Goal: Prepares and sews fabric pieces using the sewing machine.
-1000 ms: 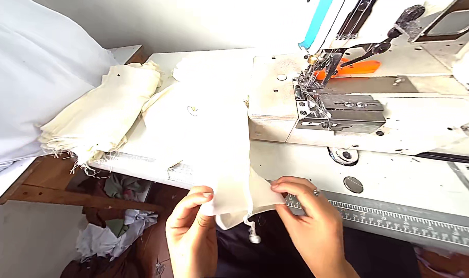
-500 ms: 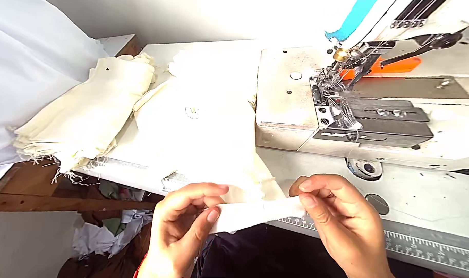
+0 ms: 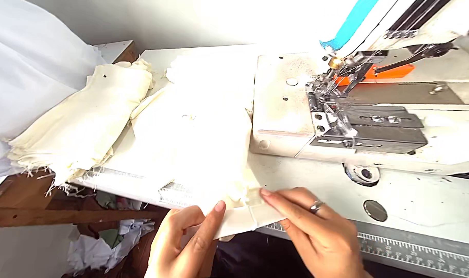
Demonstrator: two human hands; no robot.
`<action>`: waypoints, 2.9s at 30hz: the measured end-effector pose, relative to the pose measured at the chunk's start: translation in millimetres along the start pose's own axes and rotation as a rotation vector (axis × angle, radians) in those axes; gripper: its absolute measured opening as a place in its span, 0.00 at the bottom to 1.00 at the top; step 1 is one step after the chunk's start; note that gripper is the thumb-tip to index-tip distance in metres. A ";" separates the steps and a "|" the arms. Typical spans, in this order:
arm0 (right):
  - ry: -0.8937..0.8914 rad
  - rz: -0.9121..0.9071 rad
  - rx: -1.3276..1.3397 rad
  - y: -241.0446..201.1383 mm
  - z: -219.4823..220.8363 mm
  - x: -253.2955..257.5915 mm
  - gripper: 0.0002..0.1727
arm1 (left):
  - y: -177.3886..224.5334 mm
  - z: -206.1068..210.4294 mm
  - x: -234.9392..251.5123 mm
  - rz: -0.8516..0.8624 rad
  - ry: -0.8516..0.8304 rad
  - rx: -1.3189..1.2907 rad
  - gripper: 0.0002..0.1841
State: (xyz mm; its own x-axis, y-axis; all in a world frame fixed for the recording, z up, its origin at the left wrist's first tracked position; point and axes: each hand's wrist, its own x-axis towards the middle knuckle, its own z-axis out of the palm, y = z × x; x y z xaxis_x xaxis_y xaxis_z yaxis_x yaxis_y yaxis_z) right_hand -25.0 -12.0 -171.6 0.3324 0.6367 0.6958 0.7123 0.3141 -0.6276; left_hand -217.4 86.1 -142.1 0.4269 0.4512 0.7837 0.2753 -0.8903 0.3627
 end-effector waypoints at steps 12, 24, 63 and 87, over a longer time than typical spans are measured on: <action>0.025 0.570 0.576 -23.5 -8.3 39.9 0.14 | 8.1 88.5 158.0 0.354 -0.063 0.119 0.09; 0.195 0.630 0.364 0.3 -35.7 67.0 0.21 | 0.3 159.5 233.9 -0.085 -0.553 -0.219 0.14; 0.026 0.475 0.515 -21.1 -68.0 93.9 0.06 | 44.8 141.1 98.9 0.160 0.152 -0.065 0.11; -0.129 0.328 0.306 12.9 -80.6 80.8 0.10 | 12.2 77.5 202.7 1.033 -0.407 0.085 0.17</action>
State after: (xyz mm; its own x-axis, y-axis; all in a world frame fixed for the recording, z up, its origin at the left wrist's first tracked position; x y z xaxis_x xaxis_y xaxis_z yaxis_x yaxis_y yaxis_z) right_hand 60.9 -13.2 -95.3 0.4159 0.8133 0.4068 0.3609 0.2630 -0.8947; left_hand -60.8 171.4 -17.8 0.7311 -0.5044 0.4594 -0.3243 -0.8494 -0.4163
